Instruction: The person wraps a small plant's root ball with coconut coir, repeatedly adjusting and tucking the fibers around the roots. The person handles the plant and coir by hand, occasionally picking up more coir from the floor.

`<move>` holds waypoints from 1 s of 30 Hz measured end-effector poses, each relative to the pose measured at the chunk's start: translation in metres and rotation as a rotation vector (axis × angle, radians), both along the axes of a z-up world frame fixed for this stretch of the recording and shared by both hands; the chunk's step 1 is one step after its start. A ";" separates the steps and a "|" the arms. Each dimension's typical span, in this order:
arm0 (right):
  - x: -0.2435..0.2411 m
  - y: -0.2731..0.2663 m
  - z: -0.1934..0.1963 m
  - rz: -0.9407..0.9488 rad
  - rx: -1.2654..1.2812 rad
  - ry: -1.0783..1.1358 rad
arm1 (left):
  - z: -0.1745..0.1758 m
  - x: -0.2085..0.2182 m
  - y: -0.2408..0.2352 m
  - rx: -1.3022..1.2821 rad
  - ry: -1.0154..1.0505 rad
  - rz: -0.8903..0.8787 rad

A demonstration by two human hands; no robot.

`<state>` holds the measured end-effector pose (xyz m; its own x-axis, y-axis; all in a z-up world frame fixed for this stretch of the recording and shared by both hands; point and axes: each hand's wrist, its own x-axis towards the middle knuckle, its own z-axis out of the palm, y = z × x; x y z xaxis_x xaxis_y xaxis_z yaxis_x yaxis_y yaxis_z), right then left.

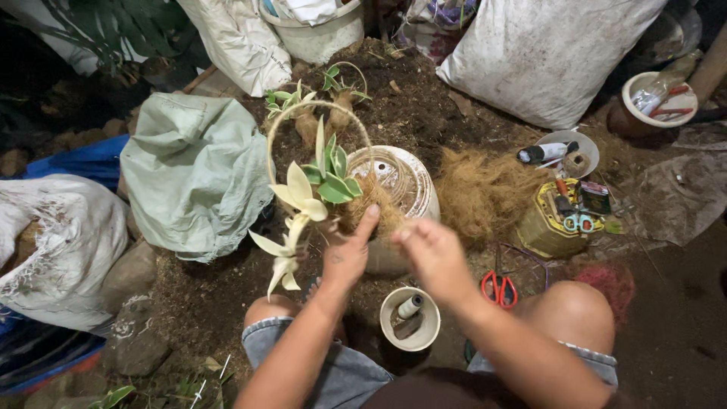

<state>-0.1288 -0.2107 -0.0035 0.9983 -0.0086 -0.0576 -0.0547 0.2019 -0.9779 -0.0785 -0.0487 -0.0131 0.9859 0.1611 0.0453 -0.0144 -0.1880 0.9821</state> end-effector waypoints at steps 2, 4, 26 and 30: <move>-0.028 0.024 0.002 -0.071 -0.252 -0.389 | 0.000 0.001 -0.003 0.092 0.245 0.035; -0.038 0.043 -0.007 -0.046 -0.341 -0.447 | 0.008 0.004 -0.006 0.054 0.389 0.036; 0.065 -0.049 -0.055 0.160 -0.153 0.256 | -0.011 -0.007 0.012 0.109 0.493 -0.172; 0.003 0.010 -0.034 0.009 -0.259 -0.307 | -0.035 0.004 0.010 0.666 0.224 -0.413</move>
<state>-0.1254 -0.2011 -0.0376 0.9688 0.0251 0.2465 0.2475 -0.0527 -0.9674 -0.0743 -0.0387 -0.0476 0.9569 -0.2087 -0.2018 -0.0271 -0.7563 0.6536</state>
